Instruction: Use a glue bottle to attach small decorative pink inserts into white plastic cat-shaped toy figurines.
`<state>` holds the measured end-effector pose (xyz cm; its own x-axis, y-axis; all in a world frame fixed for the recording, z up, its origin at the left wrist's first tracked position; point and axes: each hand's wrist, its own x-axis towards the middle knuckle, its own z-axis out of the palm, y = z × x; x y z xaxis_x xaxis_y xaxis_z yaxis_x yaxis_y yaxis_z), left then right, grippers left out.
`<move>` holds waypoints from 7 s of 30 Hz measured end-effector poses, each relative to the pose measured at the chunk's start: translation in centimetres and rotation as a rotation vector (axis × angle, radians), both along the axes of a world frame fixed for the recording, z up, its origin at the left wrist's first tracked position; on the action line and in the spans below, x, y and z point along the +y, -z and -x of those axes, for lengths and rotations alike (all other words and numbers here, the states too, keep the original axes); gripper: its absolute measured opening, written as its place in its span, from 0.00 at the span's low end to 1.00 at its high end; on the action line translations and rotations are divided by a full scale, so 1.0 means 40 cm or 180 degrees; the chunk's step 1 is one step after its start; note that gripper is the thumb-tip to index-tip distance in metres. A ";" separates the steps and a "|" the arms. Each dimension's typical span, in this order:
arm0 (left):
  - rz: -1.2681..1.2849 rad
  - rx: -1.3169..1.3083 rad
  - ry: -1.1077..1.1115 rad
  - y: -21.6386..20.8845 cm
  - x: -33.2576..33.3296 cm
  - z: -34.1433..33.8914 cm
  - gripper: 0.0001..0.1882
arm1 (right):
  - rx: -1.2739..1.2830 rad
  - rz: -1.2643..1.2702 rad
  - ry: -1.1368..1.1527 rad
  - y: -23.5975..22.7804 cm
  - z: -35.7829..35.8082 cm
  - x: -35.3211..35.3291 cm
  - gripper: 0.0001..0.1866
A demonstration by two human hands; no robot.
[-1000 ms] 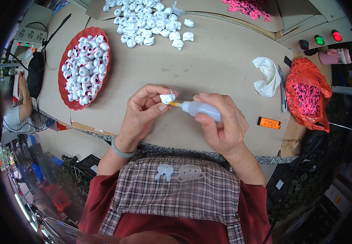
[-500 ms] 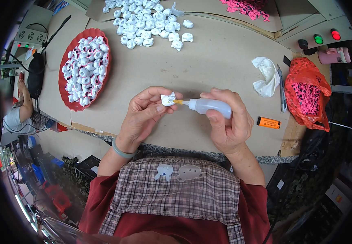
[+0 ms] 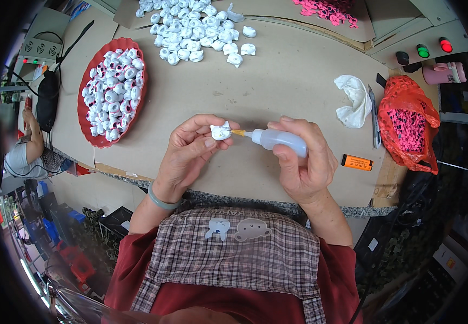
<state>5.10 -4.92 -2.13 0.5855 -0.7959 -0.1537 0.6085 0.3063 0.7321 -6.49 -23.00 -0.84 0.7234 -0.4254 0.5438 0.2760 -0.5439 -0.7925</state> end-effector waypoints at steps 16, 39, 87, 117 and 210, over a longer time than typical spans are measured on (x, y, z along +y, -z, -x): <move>-0.0087 0.0029 -0.0007 -0.004 -0.004 0.002 0.15 | 0.0245 -0.0038 -0.0192 -0.006 -0.004 0.004 0.20; 0.0029 0.0186 -0.0123 -0.010 0.018 -0.003 0.19 | 0.0678 -0.2221 -0.0040 0.004 -0.220 -0.265 0.15; 0.0440 -0.0162 -0.0298 0.007 0.080 0.006 0.18 | 0.1458 0.0141 -0.0801 0.046 -0.349 -0.380 0.03; -0.0299 -0.0469 -0.0518 0.001 0.067 0.036 0.16 | 0.1727 -0.2753 -0.1890 -0.049 -0.088 -0.027 0.13; -0.1205 -0.2519 -0.1070 0.048 0.001 0.050 0.10 | 0.1486 -0.1530 -0.0872 0.065 -0.089 0.058 0.14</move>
<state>3.08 -4.88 -4.06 0.8206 -0.5446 0.1734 -0.1859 0.0325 0.9820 -2.92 -20.68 -3.42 0.9495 -0.3098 -0.0496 -0.0733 -0.0654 -0.9952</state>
